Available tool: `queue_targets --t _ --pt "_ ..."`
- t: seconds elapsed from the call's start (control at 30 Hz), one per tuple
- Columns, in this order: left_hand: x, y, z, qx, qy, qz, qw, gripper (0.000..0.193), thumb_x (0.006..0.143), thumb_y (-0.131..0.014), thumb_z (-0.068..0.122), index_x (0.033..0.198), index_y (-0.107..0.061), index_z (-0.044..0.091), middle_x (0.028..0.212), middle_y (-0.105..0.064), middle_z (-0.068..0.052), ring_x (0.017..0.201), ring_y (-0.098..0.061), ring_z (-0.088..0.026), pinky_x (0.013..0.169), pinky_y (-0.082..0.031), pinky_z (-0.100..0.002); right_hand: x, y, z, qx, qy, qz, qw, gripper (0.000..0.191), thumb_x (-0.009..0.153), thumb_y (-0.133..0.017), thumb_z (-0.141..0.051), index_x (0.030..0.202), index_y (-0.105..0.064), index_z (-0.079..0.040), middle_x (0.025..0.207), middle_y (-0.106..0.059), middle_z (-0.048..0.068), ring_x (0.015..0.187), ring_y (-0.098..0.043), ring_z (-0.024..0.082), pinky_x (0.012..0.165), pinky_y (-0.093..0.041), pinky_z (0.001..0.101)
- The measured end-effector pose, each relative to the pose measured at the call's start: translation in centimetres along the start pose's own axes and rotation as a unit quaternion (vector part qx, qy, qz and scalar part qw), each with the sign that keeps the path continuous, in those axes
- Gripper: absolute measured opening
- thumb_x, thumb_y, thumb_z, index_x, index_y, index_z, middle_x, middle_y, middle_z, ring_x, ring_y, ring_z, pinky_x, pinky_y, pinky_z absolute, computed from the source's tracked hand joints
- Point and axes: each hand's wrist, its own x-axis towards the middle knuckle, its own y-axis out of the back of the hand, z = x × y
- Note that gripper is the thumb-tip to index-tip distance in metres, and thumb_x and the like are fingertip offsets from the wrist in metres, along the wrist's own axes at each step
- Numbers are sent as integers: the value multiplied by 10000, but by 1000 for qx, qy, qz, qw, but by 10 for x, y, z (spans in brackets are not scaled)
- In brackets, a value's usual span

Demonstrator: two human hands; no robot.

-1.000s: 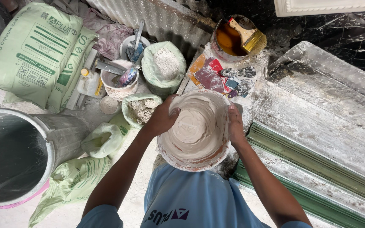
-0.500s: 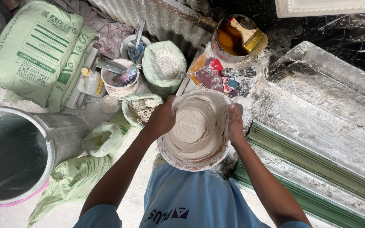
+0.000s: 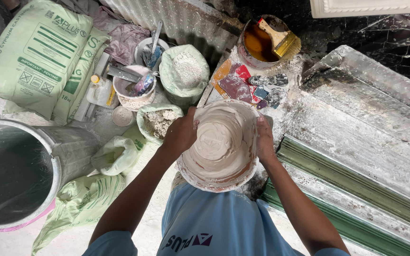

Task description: The person scrapes dried plaster residue from the inside of a large terracotta pot using a small scraper, then brushes the interior with a hand brush. They carry the pot aside, pour water from a pink plastic cup into it, swirl and rinse the interior, and carry the rinsed pot away.

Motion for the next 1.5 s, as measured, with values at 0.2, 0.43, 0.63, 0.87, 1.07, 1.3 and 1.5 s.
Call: queue_targets --t 0.2,0.43,0.63,0.87,1.07,1.3,1.5 --pt "-3 -3 1 36 -66 37 996 339 988 -577 178 1266 -451 32 982 -706 -270 795 -676 -490 701 -513 -597 5 -3 6 27 13 6 1000 575 1082 -416 -428 1495 -478 -33 1377 -605 92 1244 -544 179 1098 -404 324" --pt "-9 -1 9 137 -113 65 982 282 953 -621 184 1138 -474 31 963 -677 -202 770 -698 -388 774 -513 -498 8 -7 16 50 23 24 998 520 1099 -418 -414 1401 -554 -14 1268 -637 85 1145 -570 177 1042 -444 328" --pt "-13 0 12 188 -132 85 970 316 917 -651 184 1134 -479 32 974 -671 -169 778 -712 -340 780 -515 -450 7 -9 14 12 -1 38 999 581 1092 -396 -478 1437 -539 -33 1254 -605 86 1118 -535 178 1020 -430 340" --pt "-12 -8 9 269 -141 126 944 424 928 -641 210 1257 -479 -3 1203 -669 -203 948 -719 -306 818 -529 -441 6 -9 11 24 -6 41 999 585 1065 -401 -495 1429 -508 -50 1304 -608 54 1186 -552 152 1061 -416 315" --pt "-16 -17 9 360 -116 149 914 447 932 -612 233 1294 -486 4 1315 -635 -222 1002 -701 -308 857 -543 -432 6 -13 16 -18 -18 92 995 559 1165 -433 -441 1419 -608 25 1085 -550 127 1012 -447 228 938 -401 372" --pt "-17 -20 14 379 -124 156 904 444 907 -619 142 1310 -507 -7 1347 -621 -230 1027 -699 -288 876 -544 -420 4 -24 2 -72 65 97 991 523 1123 -349 -405 1390 -538 2 1285 -628 89 1176 -569 170 1051 -419 322" --pt "-33 -27 26 419 -153 160 881 485 946 -608 133 1367 -491 -77 1246 -618 -205 1083 -697 -299 953 -547 -419 3 -35 -10 -51 60 91 993 523 1117 -335 -390 1374 -571 0 1240 -649 101 1127 -584 171 1024 -446 320"
